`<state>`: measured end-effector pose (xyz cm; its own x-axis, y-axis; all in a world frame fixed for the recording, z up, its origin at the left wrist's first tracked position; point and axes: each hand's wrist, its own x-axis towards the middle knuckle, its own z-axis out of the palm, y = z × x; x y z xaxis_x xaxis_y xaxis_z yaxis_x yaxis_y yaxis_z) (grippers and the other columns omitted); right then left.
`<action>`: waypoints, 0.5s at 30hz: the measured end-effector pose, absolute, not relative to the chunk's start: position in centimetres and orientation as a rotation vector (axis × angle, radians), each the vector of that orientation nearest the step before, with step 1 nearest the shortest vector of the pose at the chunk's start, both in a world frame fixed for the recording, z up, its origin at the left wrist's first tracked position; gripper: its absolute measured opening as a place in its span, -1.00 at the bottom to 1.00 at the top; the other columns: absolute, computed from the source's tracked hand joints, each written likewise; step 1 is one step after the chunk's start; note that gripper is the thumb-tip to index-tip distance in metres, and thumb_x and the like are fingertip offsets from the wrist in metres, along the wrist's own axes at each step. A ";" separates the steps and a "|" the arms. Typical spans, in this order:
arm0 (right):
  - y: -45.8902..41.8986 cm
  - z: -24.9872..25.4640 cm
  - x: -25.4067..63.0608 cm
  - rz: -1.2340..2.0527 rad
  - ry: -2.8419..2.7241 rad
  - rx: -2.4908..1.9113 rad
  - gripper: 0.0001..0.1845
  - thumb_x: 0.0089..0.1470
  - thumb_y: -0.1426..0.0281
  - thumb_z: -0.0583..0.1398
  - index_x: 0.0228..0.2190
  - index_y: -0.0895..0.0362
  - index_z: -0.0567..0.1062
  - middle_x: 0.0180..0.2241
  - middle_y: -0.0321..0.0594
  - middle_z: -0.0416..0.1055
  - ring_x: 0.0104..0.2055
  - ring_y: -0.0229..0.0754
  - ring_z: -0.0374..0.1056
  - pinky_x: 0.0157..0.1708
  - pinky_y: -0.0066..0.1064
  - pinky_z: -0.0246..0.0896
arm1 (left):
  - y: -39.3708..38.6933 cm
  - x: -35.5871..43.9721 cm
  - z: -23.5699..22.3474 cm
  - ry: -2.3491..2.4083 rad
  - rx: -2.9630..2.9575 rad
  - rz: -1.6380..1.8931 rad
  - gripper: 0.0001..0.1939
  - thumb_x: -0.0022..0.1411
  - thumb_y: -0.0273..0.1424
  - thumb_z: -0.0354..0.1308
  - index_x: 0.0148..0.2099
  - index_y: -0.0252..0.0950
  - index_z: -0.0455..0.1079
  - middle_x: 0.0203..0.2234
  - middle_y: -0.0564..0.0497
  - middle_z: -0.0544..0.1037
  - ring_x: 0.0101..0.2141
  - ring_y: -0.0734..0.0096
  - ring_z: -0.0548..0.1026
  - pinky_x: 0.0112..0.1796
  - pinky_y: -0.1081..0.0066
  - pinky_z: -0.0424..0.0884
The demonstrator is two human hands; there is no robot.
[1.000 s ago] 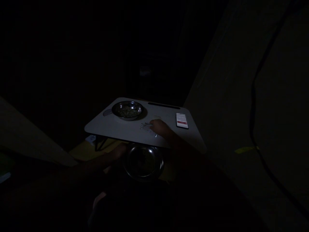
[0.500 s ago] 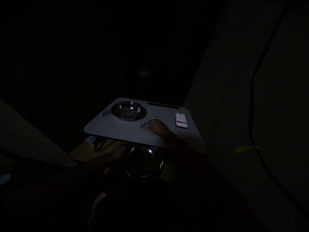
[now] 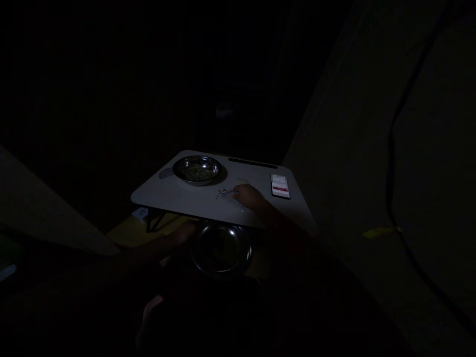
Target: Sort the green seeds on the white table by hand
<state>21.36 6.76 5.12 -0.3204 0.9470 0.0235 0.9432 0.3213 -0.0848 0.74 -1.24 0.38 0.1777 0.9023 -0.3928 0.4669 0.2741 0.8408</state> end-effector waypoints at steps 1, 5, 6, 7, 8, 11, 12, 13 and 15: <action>6.9 5.1 21.4 0.078 -2.488 -1.798 -0.68 -0.04 0.31 0.03 -0.23 0.17 0.39 -0.24 -0.14 0.37 -0.23 -0.22 0.25 -0.31 -0.52 0.02 | -1.2 0.7 0.4 1.457 1.376 0.490 -0.75 -0.09 -0.56 -0.09 -0.74 -0.36 0.21 -0.86 0.06 0.28 -0.74 0.50 0.27 -0.66 0.49 0.17; 7.2 4.9 21.1 0.044 -2.448 -1.835 -0.68 -0.04 0.29 0.02 -0.25 0.17 0.39 -0.26 -0.12 0.37 -0.24 -0.21 0.25 -0.33 -0.50 0.02 | -0.8 0.5 0.2 1.439 1.462 0.484 -0.74 -0.12 -0.60 -0.07 -0.77 -0.35 0.18 -0.87 0.09 0.25 -0.74 0.55 0.24 -0.67 0.53 0.14; 7.3 4.9 21.0 0.035 -2.445 -1.840 -0.68 -0.04 0.28 0.03 -0.26 0.16 0.39 -0.26 -0.11 0.37 -0.24 -0.20 0.25 -0.33 -0.50 0.02 | -0.7 0.4 0.2 1.426 1.476 0.487 -0.74 -0.13 -0.62 -0.07 -0.77 -0.35 0.17 -0.87 0.10 0.25 -0.73 0.57 0.23 -0.66 0.54 0.14; 7.3 5.0 20.9 0.026 -2.450 -1.836 -0.69 -0.04 0.28 0.03 -0.27 0.16 0.40 -0.26 -0.11 0.37 -0.24 -0.20 0.25 -0.34 -0.49 0.02 | -0.7 0.4 0.1 1.416 1.482 0.487 -0.75 -0.15 -0.63 -0.06 -0.77 -0.35 0.17 -0.87 0.11 0.24 -0.72 0.57 0.23 -0.65 0.55 0.14; 7.3 5.0 20.9 0.023 -2.461 -1.828 -0.69 -0.04 0.28 0.03 -0.28 0.16 0.40 -0.26 -0.12 0.37 -0.25 -0.20 0.26 -0.34 -0.49 0.03 | -0.7 0.3 0.1 1.408 1.486 0.484 -0.75 -0.15 -0.64 -0.06 -0.77 -0.35 0.17 -0.87 0.11 0.24 -0.72 0.57 0.23 -0.65 0.55 0.14; 7.3 5.1 20.9 0.035 -2.493 -1.778 -0.70 -0.04 0.29 0.03 -0.28 0.16 0.40 -0.27 -0.13 0.38 -0.24 -0.21 0.25 -0.33 -0.50 0.02 | -1.0 0.4 0.2 1.402 1.456 0.491 -0.76 -0.13 -0.63 -0.08 -0.76 -0.36 0.18 -0.86 0.11 0.24 -0.73 0.55 0.24 -0.66 0.53 0.14; 7.3 5.0 20.9 0.043 -2.496 -1.760 -0.69 -0.04 0.30 0.03 -0.26 0.16 0.40 -0.26 -0.13 0.38 -0.23 -0.21 0.25 -0.32 -0.50 0.02 | -1.1 0.4 0.4 1.416 1.434 0.505 -0.76 -0.13 -0.62 -0.08 -0.75 -0.36 0.19 -0.86 0.10 0.24 -0.73 0.55 0.24 -0.66 0.52 0.13; 7.2 5.0 21.0 0.055 -2.496 -1.747 -0.68 -0.04 0.30 0.03 -0.24 0.16 0.39 -0.25 -0.14 0.37 -0.22 -0.21 0.25 -0.31 -0.51 0.02 | -1.2 0.5 0.6 1.431 1.412 0.515 -0.76 -0.13 -0.62 -0.09 -0.74 -0.36 0.19 -0.85 0.10 0.25 -0.74 0.55 0.24 -0.67 0.52 0.13; 7.2 4.8 21.1 0.080 -2.493 -1.728 -0.67 -0.04 0.31 0.03 -0.21 0.15 0.37 -0.22 -0.15 0.36 -0.21 -0.22 0.24 -0.30 -0.51 0.02 | -1.5 0.7 0.9 1.456 1.370 0.518 -0.76 -0.12 -0.61 -0.10 -0.74 -0.36 0.19 -0.85 0.09 0.25 -0.74 0.54 0.24 -0.67 0.51 0.12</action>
<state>21.12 7.16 4.85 -0.3474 0.9359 0.0580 0.9303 0.3518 -0.1039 0.68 -1.47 0.95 0.1743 0.9104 -0.3752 0.4693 0.2582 0.8445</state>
